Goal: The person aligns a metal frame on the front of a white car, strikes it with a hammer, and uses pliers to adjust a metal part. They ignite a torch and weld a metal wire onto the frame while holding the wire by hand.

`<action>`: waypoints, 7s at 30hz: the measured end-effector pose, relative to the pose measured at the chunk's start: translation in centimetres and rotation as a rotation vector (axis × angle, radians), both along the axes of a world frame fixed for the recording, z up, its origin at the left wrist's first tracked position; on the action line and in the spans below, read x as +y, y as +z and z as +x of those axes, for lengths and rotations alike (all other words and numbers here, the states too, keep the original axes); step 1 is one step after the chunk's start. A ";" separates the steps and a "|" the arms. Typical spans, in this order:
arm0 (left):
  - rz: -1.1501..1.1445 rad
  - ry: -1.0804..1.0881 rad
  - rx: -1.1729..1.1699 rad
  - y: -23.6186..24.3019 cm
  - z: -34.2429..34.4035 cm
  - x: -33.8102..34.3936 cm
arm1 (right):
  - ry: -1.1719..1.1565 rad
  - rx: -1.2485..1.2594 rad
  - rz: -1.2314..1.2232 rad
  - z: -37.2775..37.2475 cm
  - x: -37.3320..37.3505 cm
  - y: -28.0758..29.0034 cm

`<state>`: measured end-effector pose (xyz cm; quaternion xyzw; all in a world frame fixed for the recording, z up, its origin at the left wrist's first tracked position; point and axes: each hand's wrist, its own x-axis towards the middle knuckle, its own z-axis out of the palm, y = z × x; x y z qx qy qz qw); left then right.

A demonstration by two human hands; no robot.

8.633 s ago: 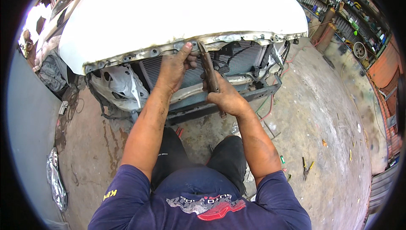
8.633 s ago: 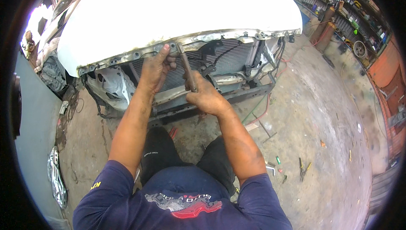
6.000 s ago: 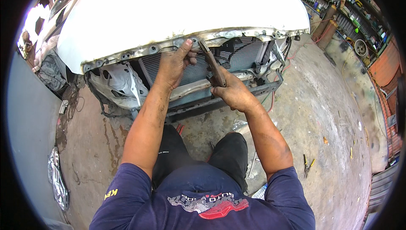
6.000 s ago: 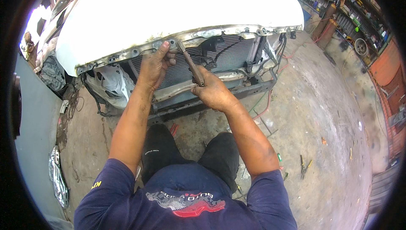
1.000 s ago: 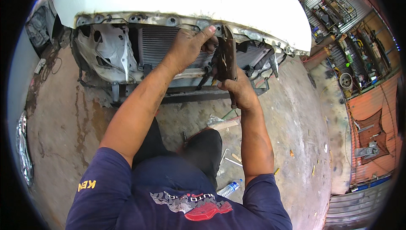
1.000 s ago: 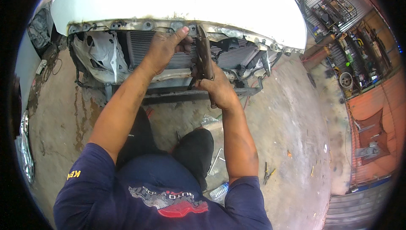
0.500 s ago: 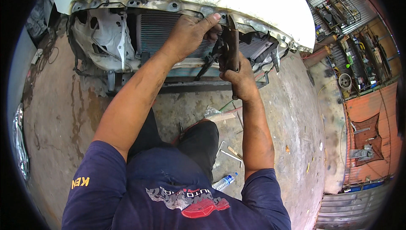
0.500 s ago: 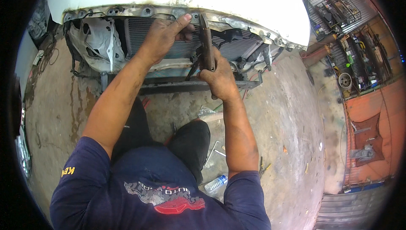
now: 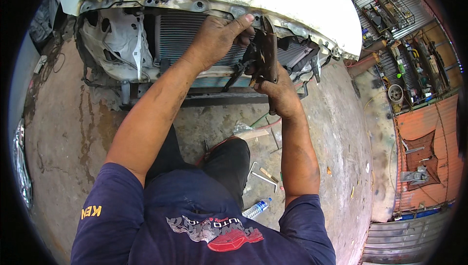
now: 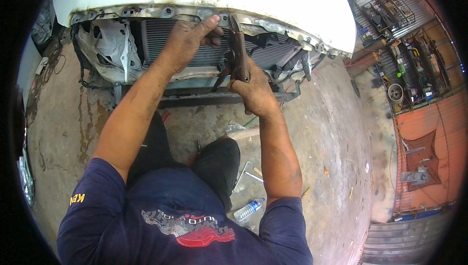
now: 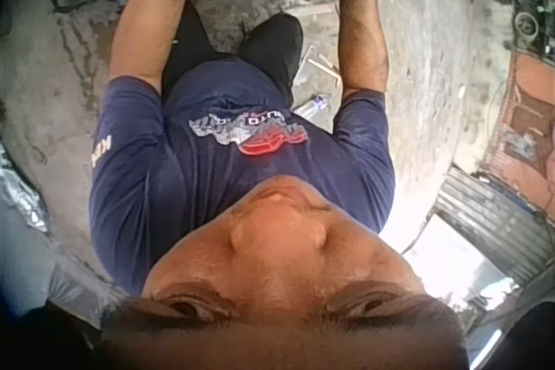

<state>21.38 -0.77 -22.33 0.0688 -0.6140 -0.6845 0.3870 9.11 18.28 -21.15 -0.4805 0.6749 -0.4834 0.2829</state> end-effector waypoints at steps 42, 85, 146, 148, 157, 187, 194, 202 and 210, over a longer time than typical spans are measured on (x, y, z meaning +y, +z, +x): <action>0.032 -0.010 -0.008 0.0 -0.1 -0.2 | -0.021 0.190 0.091 0.1 -0.1 -0.1; 0.011 0.014 0.007 -0.3 -0.3 -0.2 | -0.023 0.028 0.002 -0.1 -0.3 -1.1; 0.158 0.228 -0.065 0.0 -5.6 8.6 | -0.134 0.288 0.104 2.7 8.4 -3.8; 0.163 0.229 -0.087 0.2 -5.6 8.9 | -0.116 0.263 0.193 2.4 8.5 -3.4; 0.132 0.224 -0.102 0.1 -5.5 8.6 | -0.477 0.894 0.078 6.2 7.7 -4.6; 0.167 0.206 -0.062 -0.7 -6.5 8.4 | -0.560 1.016 0.090 4.7 8.0 -6.6; 0.216 0.207 0.000 -0.8 -6.0 8.7 | -0.269 0.381 -0.092 1.7 3.6 -5.5; 0.230 0.184 -0.024 0.0 -5.7 9.2 | -0.179 0.284 -0.144 0.9 1.7 -3.0; 0.223 0.135 -0.013 -0.6 -5.4 7.9 | -0.311 0.468 -0.219 0.8 -0.4 -5.2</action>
